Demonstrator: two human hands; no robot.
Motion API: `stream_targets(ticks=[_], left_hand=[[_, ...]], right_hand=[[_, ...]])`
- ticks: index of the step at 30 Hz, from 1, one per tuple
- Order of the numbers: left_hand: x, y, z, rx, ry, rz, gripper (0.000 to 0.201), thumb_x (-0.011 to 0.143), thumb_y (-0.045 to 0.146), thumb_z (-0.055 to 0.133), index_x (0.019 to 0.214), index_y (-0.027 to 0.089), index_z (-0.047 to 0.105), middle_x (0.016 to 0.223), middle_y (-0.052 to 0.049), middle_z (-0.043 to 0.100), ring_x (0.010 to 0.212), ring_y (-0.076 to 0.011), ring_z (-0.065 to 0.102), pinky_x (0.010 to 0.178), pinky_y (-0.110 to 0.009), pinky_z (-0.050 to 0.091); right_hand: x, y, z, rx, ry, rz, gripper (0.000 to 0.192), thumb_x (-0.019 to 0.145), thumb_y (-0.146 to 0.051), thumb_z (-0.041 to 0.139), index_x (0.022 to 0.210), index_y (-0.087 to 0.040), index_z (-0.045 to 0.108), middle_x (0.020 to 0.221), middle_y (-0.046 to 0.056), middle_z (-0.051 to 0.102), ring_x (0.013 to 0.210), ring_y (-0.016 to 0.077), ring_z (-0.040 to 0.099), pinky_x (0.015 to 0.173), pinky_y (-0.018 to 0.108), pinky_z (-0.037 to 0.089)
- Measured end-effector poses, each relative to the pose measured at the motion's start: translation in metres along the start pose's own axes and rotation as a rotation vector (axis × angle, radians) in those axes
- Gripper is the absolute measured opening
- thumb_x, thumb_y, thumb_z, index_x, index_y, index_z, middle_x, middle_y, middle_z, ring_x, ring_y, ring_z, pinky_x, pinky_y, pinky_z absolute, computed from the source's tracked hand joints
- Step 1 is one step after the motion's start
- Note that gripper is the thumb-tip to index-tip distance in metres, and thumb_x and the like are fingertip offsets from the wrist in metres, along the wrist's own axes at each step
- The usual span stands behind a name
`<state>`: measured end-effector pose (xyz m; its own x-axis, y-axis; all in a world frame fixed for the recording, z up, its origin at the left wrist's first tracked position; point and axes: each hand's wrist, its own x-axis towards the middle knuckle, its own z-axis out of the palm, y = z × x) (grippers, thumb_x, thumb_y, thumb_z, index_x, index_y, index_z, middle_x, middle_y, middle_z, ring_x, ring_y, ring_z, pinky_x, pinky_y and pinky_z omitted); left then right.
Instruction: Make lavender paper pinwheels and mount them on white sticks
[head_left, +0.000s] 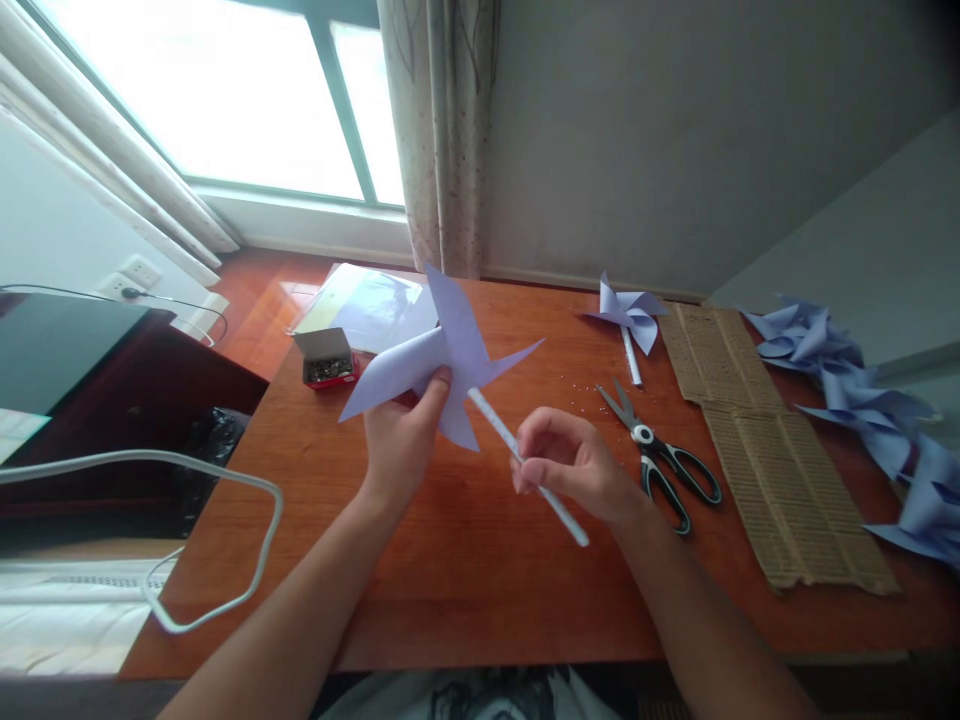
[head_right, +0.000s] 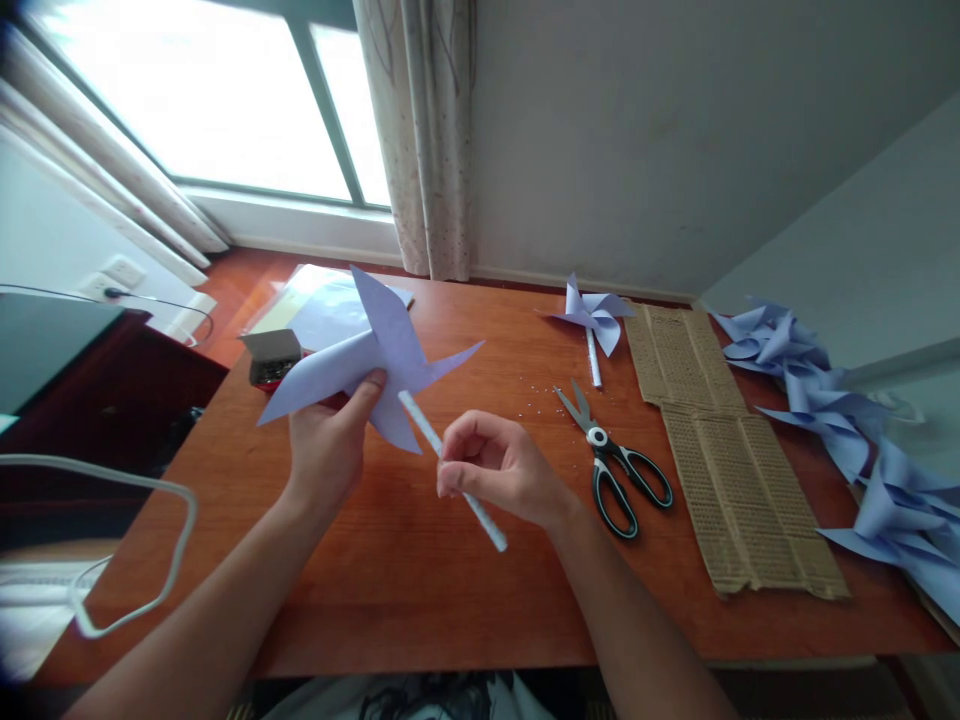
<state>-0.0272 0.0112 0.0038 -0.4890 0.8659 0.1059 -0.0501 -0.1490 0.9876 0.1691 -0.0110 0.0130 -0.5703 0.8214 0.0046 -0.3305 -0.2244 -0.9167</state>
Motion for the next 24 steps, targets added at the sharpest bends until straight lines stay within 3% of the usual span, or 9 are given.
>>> stream_targets(ticks=[5,10,12,24], left_hand=[[-0.0005,0.0008,-0.0006,-0.001,-0.026,-0.016,0.024,0.076,0.032,0.081,0.092,0.015,0.076,0.087,-0.002,0.073,0.080,-0.0167,0.062,0.075,-0.025,0.050],[-0.0043,0.0020,0.0007,0.017,-0.048,-0.050,0.027,0.076,0.034,0.081,0.093,0.014,0.075,0.089,-0.003,0.074,0.081,-0.0181,0.064,0.072,-0.026,0.049],[-0.0056,0.0024,0.0016,0.010,-0.055,-0.057,0.026,0.075,0.033,0.081,0.092,0.015,0.074,0.086,-0.003,0.074,0.079,-0.0175,0.063,0.072,-0.026,0.049],[-0.0086,0.0014,0.0025,-0.013,-0.083,-0.075,0.023,0.075,0.031,0.081,0.089,0.015,0.073,0.083,-0.001,0.072,0.077,-0.0165,0.062,0.073,-0.026,0.049]], right_hand=[[0.0011,0.0031,0.0006,-0.028,0.039,-0.013,0.020,0.089,-0.023,0.075,0.095,-0.022,0.056,0.070,-0.003,0.070,0.060,0.0099,0.061,0.058,0.021,0.046],[0.0023,0.0060,-0.0022,-0.050,0.005,-0.003,0.037,0.096,-0.027,0.066,0.131,-0.024,0.054,0.079,0.000,0.072,0.066,0.0126,0.061,0.057,0.023,0.043],[0.0028,0.0071,-0.0025,-0.032,-0.020,0.013,0.040,0.098,-0.029,0.062,0.137,-0.023,0.053,0.081,0.002,0.072,0.068,0.0131,0.060,0.056,0.024,0.043],[0.0055,0.0097,0.0022,0.006,-0.015,0.028,0.035,0.096,-0.030,0.063,0.130,-0.023,0.061,0.093,0.004,0.071,0.067,0.0119,0.061,0.053,0.023,0.040]])
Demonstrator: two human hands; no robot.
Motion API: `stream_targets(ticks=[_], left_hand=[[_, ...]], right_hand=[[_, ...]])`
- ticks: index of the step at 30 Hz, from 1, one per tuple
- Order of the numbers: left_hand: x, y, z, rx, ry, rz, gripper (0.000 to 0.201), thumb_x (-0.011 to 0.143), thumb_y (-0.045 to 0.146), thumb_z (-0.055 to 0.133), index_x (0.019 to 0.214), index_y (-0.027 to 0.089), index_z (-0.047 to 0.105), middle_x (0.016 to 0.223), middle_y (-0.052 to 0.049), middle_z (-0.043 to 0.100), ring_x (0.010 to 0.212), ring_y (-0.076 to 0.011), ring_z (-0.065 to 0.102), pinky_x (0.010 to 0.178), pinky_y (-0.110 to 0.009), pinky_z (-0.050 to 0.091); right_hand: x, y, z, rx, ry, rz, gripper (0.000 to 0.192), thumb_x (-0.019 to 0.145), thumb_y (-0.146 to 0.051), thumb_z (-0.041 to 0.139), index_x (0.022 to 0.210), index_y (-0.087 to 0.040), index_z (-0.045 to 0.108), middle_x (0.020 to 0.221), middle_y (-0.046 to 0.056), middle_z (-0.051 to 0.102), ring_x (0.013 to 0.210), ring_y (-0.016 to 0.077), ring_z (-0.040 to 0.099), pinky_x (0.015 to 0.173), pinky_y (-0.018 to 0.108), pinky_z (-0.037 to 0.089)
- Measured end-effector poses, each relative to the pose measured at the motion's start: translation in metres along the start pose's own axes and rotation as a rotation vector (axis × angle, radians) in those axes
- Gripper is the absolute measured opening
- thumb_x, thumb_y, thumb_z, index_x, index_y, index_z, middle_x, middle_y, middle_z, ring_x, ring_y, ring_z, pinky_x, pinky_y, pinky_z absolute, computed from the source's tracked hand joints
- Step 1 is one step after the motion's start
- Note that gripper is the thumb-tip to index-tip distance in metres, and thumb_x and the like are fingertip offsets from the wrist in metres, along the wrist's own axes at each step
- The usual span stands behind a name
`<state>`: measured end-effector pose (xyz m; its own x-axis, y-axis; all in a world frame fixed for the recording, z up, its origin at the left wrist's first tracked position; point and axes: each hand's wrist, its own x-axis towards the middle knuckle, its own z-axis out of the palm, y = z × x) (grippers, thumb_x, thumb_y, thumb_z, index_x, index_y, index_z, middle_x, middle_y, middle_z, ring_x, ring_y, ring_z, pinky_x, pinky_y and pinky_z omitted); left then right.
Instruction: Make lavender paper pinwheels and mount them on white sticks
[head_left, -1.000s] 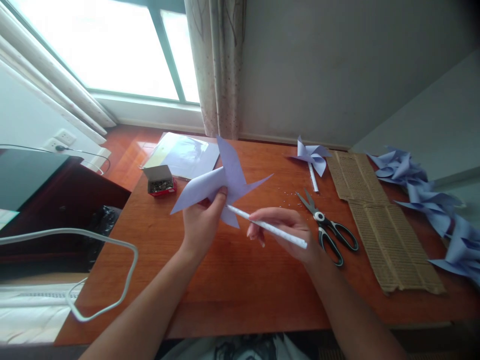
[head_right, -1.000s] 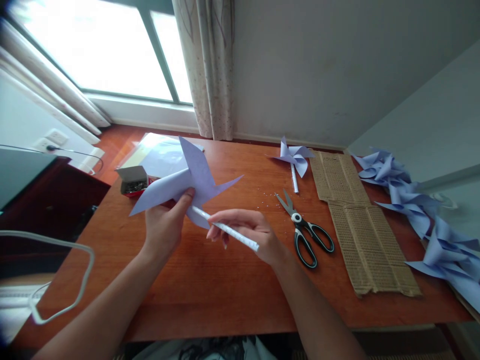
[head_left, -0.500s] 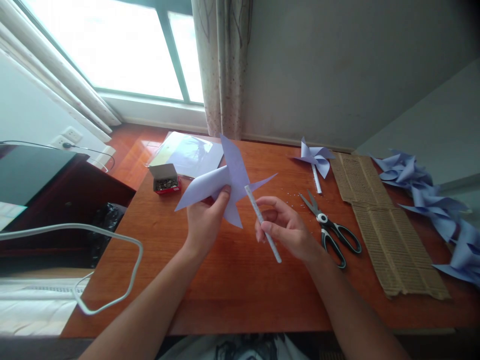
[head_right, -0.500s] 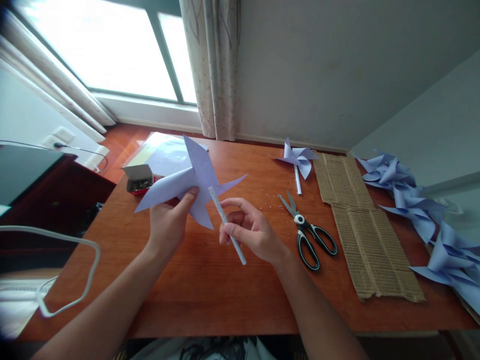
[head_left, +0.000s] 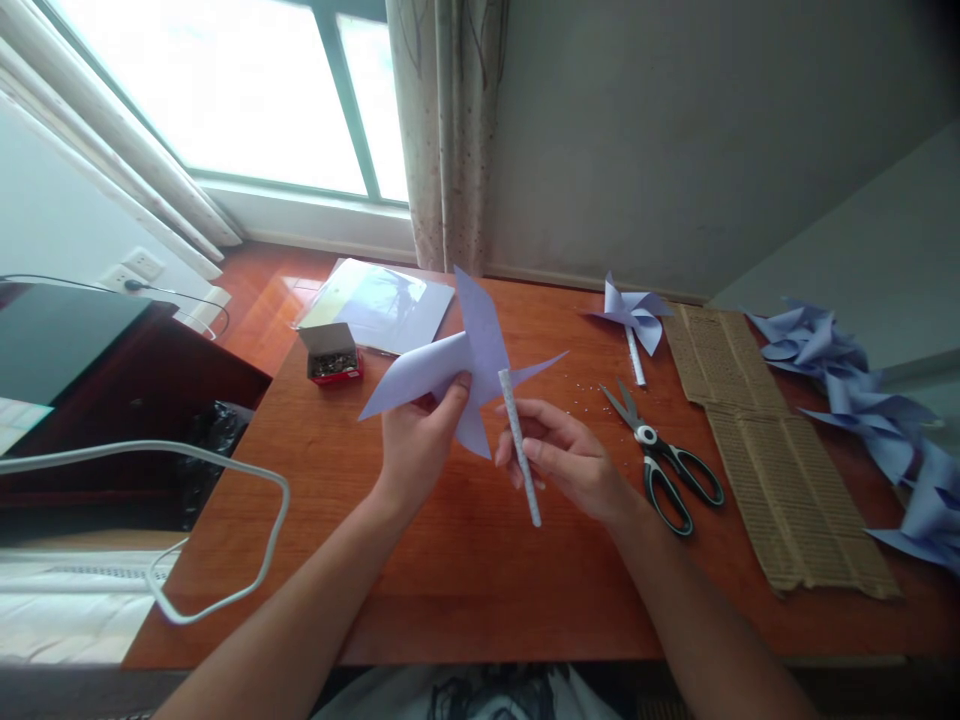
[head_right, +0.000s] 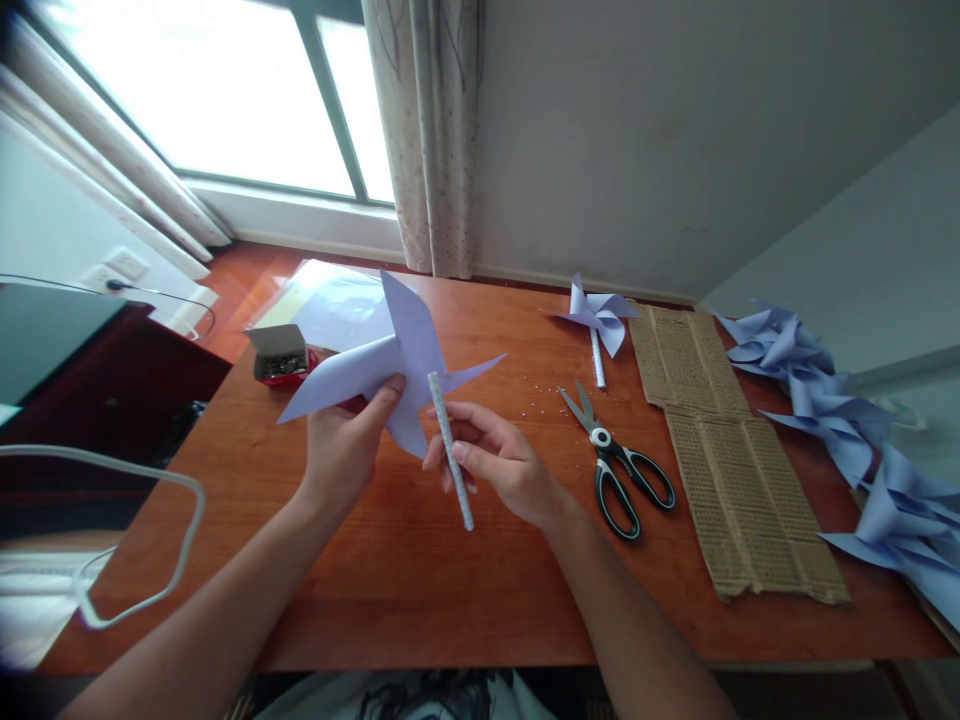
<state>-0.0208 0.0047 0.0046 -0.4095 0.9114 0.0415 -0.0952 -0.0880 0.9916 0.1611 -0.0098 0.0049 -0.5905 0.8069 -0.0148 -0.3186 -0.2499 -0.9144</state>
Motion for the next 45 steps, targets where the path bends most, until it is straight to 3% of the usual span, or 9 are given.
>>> stream_targets(ticks=[5,16,23,28,37,45], left_hand=[[-0.0009,0.0029,0.0014,0.030,-0.002,0.006,0.024,0.075,0.033,0.080,0.088,0.015,0.072,0.083,-0.002,0.072,0.077,-0.0175,0.062,0.071,-0.027,0.049],[-0.0023,0.0028,0.0022,0.052,-0.021,0.014,0.024,0.075,0.033,0.079,0.088,0.015,0.070,0.080,-0.001,0.069,0.075,-0.0171,0.060,0.072,-0.027,0.049],[-0.0030,0.0014,0.0034,0.033,-0.042,0.009,0.022,0.076,0.031,0.078,0.090,0.015,0.070,0.081,-0.001,0.069,0.076,-0.0168,0.060,0.072,-0.027,0.049],[-0.0052,0.0046,0.0053,0.046,-0.050,-0.020,0.024,0.075,0.033,0.079,0.088,0.015,0.069,0.082,-0.002,0.069,0.079,-0.0184,0.062,0.074,-0.028,0.050],[-0.0064,0.0064,0.0066,0.052,-0.032,-0.039,0.022,0.073,0.033,0.079,0.083,0.016,0.070,0.080,-0.002,0.069,0.076,-0.0182,0.061,0.072,-0.028,0.049],[-0.0074,0.0047,0.0058,0.057,-0.074,-0.019,0.019,0.076,0.031,0.077,0.084,0.016,0.069,0.078,-0.001,0.068,0.074,-0.0165,0.059,0.070,-0.027,0.049]], right_hand=[[0.0017,0.0010,0.0017,-0.055,0.074,-0.002,0.035,0.091,-0.033,0.069,0.122,-0.022,0.060,0.085,0.001,0.066,0.066,0.0125,0.060,0.050,0.022,0.041],[0.0037,0.0045,0.0012,-0.034,0.099,-0.008,0.030,0.091,-0.033,0.069,0.117,-0.021,0.060,0.084,0.001,0.068,0.065,0.0124,0.062,0.049,0.021,0.041],[0.0070,0.0072,0.0018,-0.165,0.293,-0.014,0.031,0.094,-0.051,0.062,0.097,-0.020,0.062,0.064,-0.002,0.064,0.054,0.0126,0.058,0.049,0.024,0.042],[0.0062,0.0041,0.0016,-0.232,0.376,-0.049,0.026,0.088,-0.045,0.072,0.088,-0.020,0.064,0.070,0.000,0.067,0.059,0.0126,0.057,0.053,0.024,0.044],[0.0087,-0.0014,0.0071,-0.265,0.421,-0.014,0.031,0.077,-0.046,0.080,0.084,-0.021,0.063,0.067,-0.003,0.058,0.060,0.0128,0.051,0.056,0.026,0.045],[0.0099,0.0035,0.0063,-0.248,0.407,-0.033,0.033,0.072,-0.042,0.086,0.081,-0.021,0.062,0.075,-0.001,0.061,0.066,0.0127,0.054,0.059,0.025,0.045]])
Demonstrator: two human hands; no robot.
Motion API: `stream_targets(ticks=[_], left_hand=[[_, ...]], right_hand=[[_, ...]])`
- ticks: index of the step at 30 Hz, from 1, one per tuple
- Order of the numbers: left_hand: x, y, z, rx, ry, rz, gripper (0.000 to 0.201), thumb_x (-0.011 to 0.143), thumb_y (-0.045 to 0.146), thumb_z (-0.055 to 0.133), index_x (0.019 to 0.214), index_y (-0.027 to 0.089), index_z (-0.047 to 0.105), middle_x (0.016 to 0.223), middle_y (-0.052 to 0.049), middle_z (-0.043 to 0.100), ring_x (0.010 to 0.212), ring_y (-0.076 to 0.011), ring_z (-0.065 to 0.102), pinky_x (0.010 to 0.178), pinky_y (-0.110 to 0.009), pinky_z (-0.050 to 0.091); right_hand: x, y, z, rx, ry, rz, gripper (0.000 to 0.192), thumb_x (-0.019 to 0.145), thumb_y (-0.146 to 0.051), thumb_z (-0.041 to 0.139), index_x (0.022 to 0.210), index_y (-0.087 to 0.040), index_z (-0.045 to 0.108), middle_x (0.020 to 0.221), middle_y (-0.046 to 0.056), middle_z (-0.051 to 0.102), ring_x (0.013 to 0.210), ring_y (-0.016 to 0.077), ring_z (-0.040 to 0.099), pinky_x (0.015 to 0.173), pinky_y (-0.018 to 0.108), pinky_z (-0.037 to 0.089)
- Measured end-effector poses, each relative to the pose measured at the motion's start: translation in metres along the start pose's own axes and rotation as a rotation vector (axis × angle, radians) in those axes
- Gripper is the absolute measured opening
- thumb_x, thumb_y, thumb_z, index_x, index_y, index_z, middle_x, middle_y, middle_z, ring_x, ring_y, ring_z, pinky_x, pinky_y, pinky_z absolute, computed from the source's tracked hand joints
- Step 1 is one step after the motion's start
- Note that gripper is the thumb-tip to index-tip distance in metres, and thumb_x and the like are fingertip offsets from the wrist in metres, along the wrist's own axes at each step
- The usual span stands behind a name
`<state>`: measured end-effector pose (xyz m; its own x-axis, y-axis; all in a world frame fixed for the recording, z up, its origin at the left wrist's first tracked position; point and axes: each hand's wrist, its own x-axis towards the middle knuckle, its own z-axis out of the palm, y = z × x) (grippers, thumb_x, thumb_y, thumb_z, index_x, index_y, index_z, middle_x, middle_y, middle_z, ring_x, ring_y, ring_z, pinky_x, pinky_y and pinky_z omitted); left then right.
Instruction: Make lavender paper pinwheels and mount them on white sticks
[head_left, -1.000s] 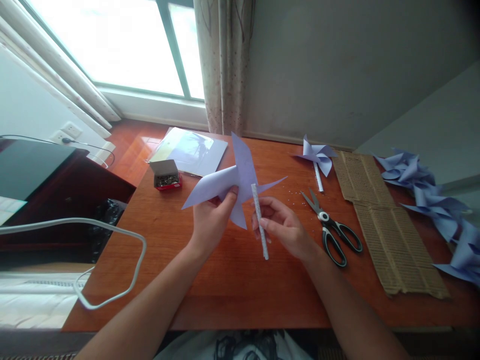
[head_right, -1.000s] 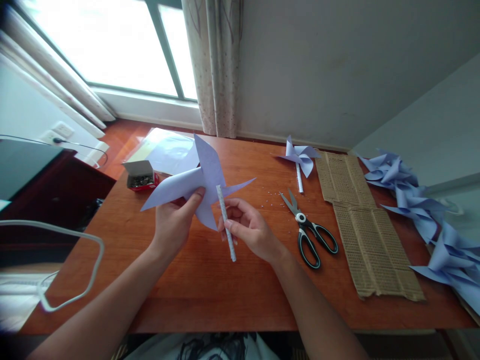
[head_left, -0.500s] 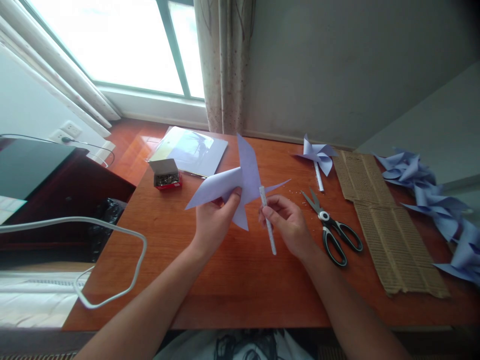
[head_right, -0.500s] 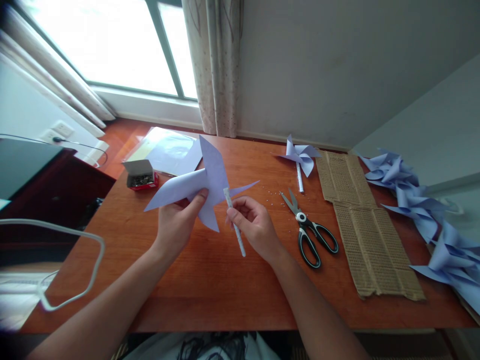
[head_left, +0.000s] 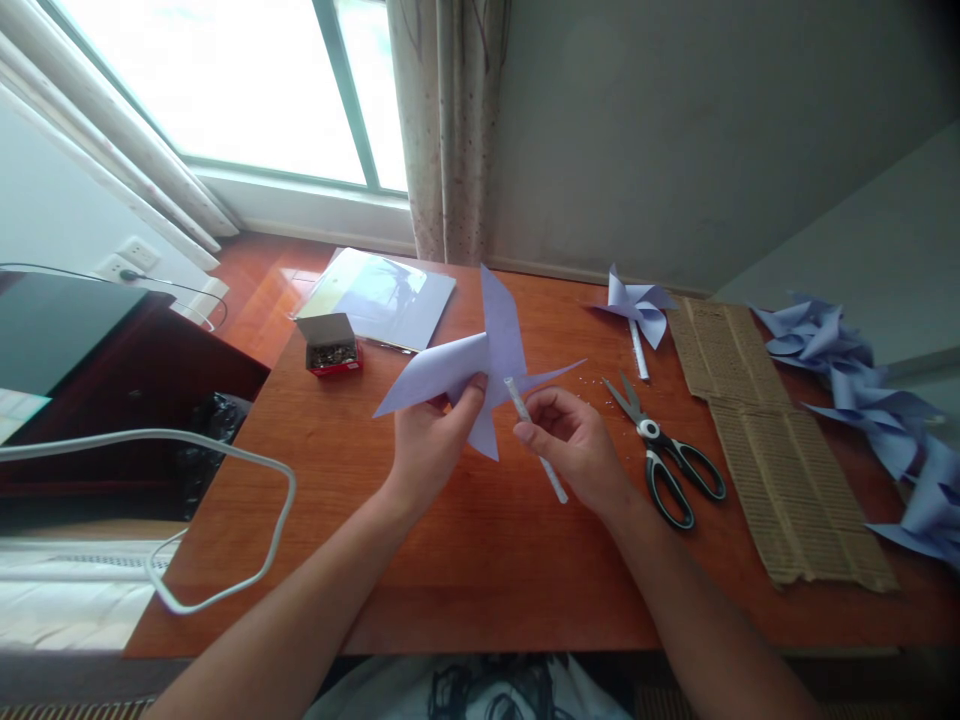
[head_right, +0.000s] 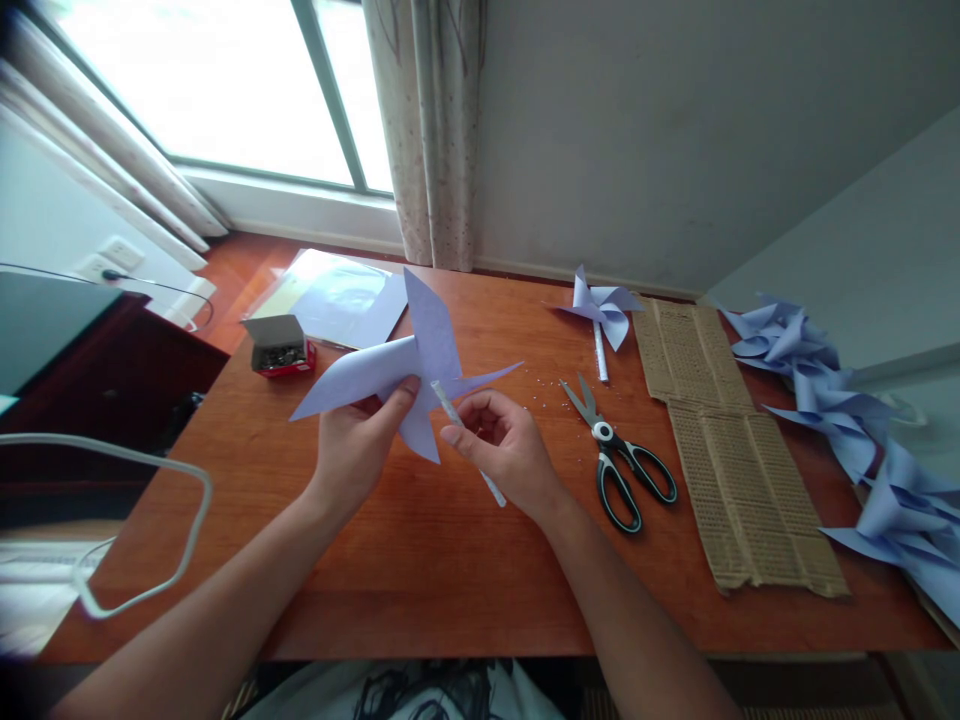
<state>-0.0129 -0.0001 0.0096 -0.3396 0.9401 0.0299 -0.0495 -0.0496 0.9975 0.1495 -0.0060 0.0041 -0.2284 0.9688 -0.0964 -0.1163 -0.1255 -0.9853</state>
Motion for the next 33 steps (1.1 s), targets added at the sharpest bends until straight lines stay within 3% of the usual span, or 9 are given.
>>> stream_targets(ticks=[3,9,14,21,29,33], left_hand=[[-0.0001,0.0003,0.0001,0.018,0.009,-0.015,0.021,0.076,0.033,0.077,0.083,0.015,0.069,0.077,-0.001,0.068,0.073,-0.0167,0.059,0.069,-0.027,0.049],[-0.0005,0.0015,0.0007,0.003,-0.007,-0.017,0.020,0.075,0.034,0.077,0.083,0.016,0.071,0.079,-0.001,0.069,0.075,-0.0175,0.060,0.072,-0.027,0.049],[-0.0012,0.0033,0.0012,0.027,0.003,-0.026,0.021,0.075,0.033,0.077,0.082,0.015,0.070,0.078,-0.001,0.067,0.074,-0.0170,0.058,0.070,-0.027,0.048],[-0.0009,0.0014,0.0016,0.040,0.000,0.006,0.020,0.077,0.033,0.077,0.082,0.015,0.069,0.078,-0.001,0.067,0.074,-0.0168,0.058,0.071,-0.027,0.048],[-0.0014,0.0038,0.0030,0.013,0.013,-0.033,0.021,0.075,0.032,0.078,0.082,0.015,0.069,0.078,-0.001,0.068,0.075,-0.0168,0.059,0.071,-0.027,0.048],[-0.0018,0.0045,0.0026,0.028,0.003,-0.028,0.020,0.075,0.031,0.078,0.081,0.015,0.068,0.076,0.000,0.067,0.074,-0.0159,0.058,0.069,-0.026,0.047]], right_hand=[[0.0003,0.0013,0.0003,-0.006,-0.005,-0.020,0.032,0.072,-0.041,0.086,0.081,-0.021,0.062,0.075,-0.001,0.061,0.066,0.0130,0.053,0.058,0.025,0.044],[0.0001,0.0025,-0.0021,-0.021,-0.009,0.015,0.035,0.078,-0.047,0.082,0.099,-0.021,0.072,0.073,-0.001,0.061,0.054,0.0094,0.043,0.046,0.023,0.033],[-0.0010,0.0045,-0.0037,0.002,-0.017,-0.025,0.043,0.093,-0.058,0.061,0.099,-0.019,0.076,0.067,-0.001,0.055,0.048,0.0077,0.037,0.042,0.024,0.026],[-0.0026,0.0006,-0.0059,0.067,-0.076,0.003,0.059,0.100,-0.061,0.041,0.090,-0.017,0.078,0.061,0.000,0.051,0.050,0.0101,0.037,0.044,0.026,0.022],[-0.0029,-0.0001,-0.0070,0.141,-0.118,-0.019,0.030,0.097,-0.043,0.057,0.094,-0.020,0.076,0.059,-0.003,0.046,0.052,0.0103,0.036,0.048,0.026,0.025],[-0.0031,-0.0010,-0.0063,0.170,-0.117,-0.010,0.028,0.097,-0.042,0.059,0.093,-0.019,0.074,0.059,-0.004,0.044,0.052,0.0094,0.035,0.048,0.025,0.024]])
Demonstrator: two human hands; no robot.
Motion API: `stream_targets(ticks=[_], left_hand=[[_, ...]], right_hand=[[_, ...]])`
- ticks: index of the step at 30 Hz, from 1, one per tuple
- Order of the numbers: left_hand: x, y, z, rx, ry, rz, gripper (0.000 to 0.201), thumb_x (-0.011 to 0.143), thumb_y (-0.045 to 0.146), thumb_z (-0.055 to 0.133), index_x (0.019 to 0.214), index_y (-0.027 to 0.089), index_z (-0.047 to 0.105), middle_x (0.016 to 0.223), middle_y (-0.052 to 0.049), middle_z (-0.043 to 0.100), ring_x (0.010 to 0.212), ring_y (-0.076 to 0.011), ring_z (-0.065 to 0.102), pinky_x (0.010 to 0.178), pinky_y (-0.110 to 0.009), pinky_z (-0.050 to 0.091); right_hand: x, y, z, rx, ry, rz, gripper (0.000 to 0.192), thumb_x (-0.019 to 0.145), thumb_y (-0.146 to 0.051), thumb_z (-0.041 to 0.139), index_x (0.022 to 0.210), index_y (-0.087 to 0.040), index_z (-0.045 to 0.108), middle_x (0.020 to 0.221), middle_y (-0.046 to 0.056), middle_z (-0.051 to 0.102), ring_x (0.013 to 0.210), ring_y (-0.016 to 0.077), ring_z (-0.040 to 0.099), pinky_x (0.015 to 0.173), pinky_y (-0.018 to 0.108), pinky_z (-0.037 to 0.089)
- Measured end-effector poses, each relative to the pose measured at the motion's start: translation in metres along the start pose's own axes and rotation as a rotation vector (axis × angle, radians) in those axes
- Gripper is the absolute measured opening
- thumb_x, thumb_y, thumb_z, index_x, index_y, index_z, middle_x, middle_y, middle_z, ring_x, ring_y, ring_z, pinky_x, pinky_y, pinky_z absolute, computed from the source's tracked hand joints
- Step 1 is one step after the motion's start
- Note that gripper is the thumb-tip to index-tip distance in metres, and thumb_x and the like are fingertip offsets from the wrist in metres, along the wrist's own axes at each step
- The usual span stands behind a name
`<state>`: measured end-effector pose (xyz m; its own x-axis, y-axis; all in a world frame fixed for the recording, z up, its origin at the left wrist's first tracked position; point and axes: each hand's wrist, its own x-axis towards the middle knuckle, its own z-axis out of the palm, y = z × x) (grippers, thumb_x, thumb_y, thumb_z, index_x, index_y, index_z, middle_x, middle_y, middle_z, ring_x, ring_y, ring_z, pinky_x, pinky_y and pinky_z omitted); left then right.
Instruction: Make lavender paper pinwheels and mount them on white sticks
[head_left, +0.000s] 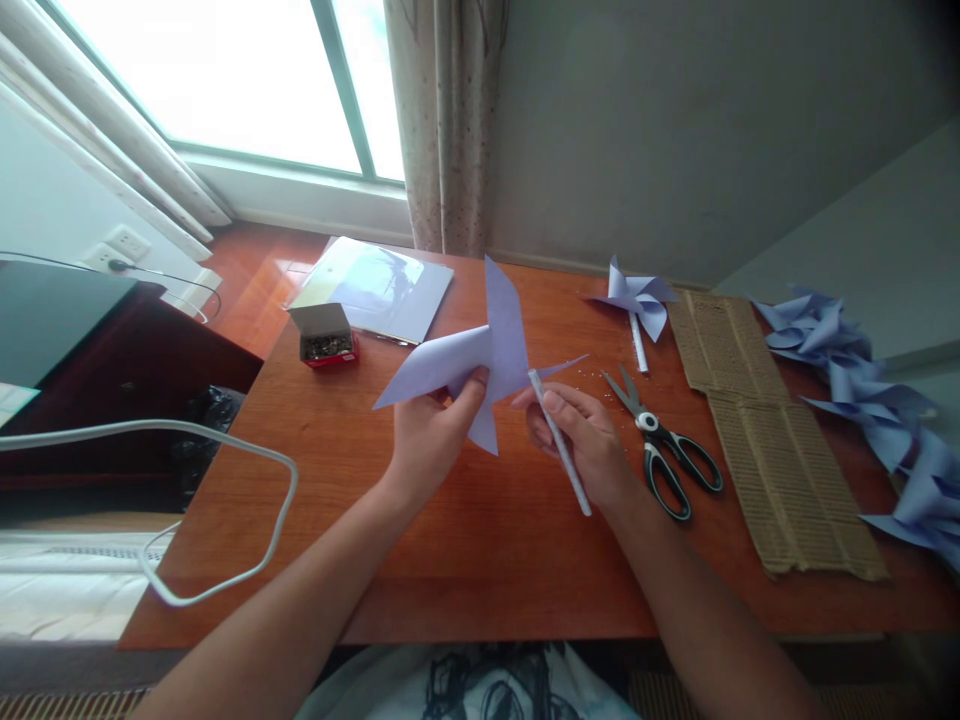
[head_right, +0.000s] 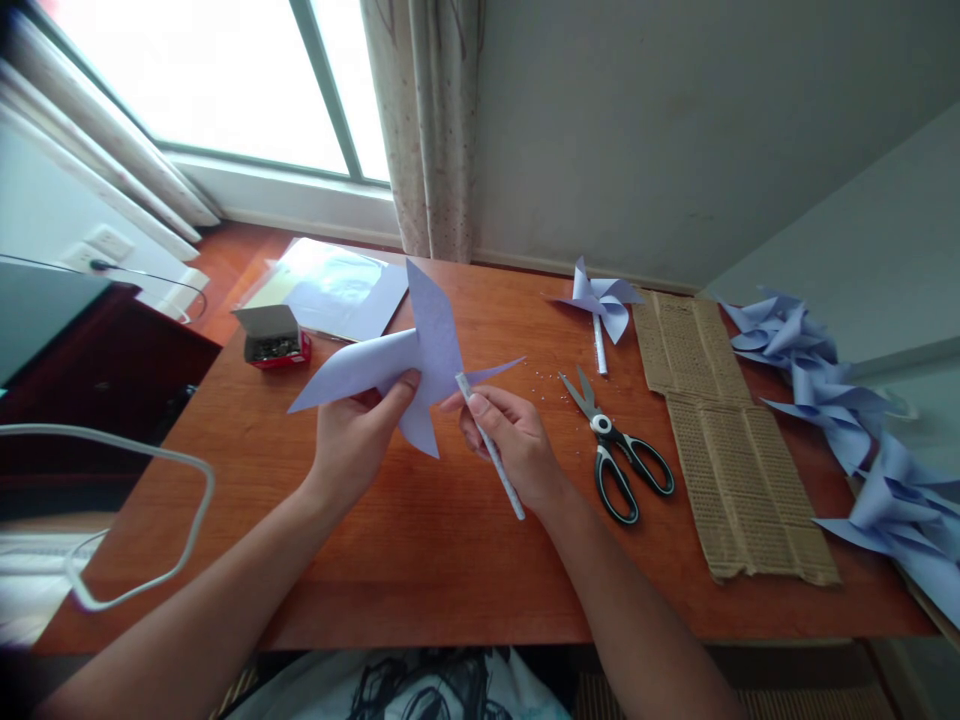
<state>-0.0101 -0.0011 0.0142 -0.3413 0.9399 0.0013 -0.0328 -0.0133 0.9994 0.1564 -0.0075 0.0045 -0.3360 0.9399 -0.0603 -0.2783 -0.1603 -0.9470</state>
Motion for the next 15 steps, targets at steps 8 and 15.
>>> stream_targets(ticks=[8,15], left_hand=[[-0.0001,-0.0035,-0.0011,0.002,-0.014,0.016,0.019,0.076,0.031,0.077,0.082,0.015,0.068,0.076,0.000,0.066,0.074,-0.0156,0.057,0.071,-0.026,0.048],[-0.0002,-0.0041,-0.0014,0.017,-0.033,0.035,0.018,0.078,0.031,0.076,0.082,0.015,0.068,0.076,0.000,0.064,0.073,-0.0147,0.056,0.070,-0.026,0.047]], right_hand=[[0.0006,0.0013,-0.0010,0.086,0.003,0.031,0.032,0.099,-0.042,0.055,0.089,-0.018,0.073,0.058,-0.004,0.043,0.050,0.0088,0.033,0.046,0.024,0.021],[0.0021,0.0036,-0.0011,0.141,0.011,0.047,0.019,0.094,-0.038,0.065,0.093,-0.020,0.070,0.055,-0.006,0.048,0.046,0.0078,0.034,0.044,0.023,0.021]])
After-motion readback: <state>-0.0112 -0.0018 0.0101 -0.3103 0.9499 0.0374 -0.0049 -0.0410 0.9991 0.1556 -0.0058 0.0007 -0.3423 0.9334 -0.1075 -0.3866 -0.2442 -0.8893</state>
